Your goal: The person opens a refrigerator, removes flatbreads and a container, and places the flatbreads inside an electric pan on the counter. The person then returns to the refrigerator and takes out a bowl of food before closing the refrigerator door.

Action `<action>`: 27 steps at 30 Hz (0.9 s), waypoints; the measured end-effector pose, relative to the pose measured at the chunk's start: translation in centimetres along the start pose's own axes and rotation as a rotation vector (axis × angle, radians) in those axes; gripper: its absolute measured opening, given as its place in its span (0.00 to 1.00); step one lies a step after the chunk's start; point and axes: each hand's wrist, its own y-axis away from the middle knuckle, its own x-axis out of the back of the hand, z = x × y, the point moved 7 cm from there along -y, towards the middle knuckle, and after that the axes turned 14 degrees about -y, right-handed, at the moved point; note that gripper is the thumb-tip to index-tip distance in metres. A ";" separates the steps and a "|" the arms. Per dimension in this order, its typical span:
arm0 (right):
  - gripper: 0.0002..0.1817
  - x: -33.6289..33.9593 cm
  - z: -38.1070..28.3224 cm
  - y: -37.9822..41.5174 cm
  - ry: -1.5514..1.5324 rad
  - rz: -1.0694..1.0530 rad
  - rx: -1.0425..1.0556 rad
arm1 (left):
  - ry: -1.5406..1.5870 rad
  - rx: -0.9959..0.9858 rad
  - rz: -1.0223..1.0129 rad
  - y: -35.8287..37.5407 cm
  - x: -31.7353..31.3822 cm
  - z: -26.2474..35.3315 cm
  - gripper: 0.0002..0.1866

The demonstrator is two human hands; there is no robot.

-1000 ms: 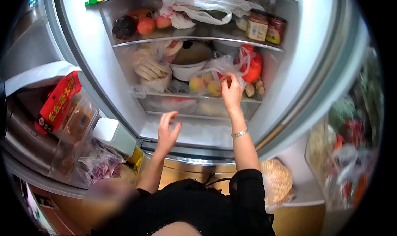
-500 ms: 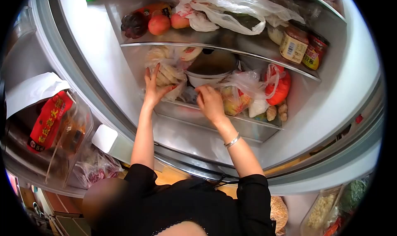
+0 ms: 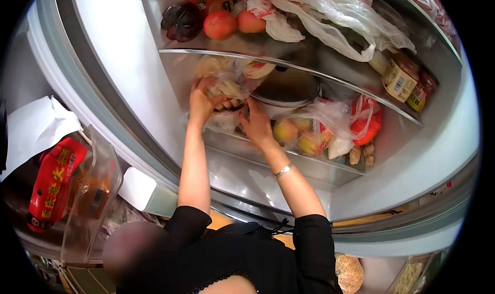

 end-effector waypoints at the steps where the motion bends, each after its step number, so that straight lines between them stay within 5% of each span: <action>1: 0.24 0.1 -0.1 -0.1 -0.021 0.001 -0.047 | 0.032 0.012 -0.023 -0.4 -0.2 -0.2 0.27; 5: 0.23 -0.1 -0.9 -0.5 -0.105 -0.006 -0.132 | 0.106 0.010 -0.027 -1.5 -0.2 0.2 0.23; 13: 0.44 -4.0 -4.1 -1.9 0.301 0.006 -0.132 | 0.131 0.141 0.051 -2.4 -0.1 -1.4 0.14; 16: 0.43 -4.9 -5.5 -2.1 0.493 0.201 0.075 | 0.178 0.193 0.063 -2.4 -0.3 -2.2 0.11; 20: 0.44 -5.7 -6.1 -3.3 0.589 0.188 0.093 | 0.408 0.338 0.016 -2.3 -1.4 -4.0 0.06; 27: 0.42 -4.8 -6.8 -4.6 0.549 0.036 0.038 | 0.464 0.279 0.048 -1.7 -0.4 -3.7 0.05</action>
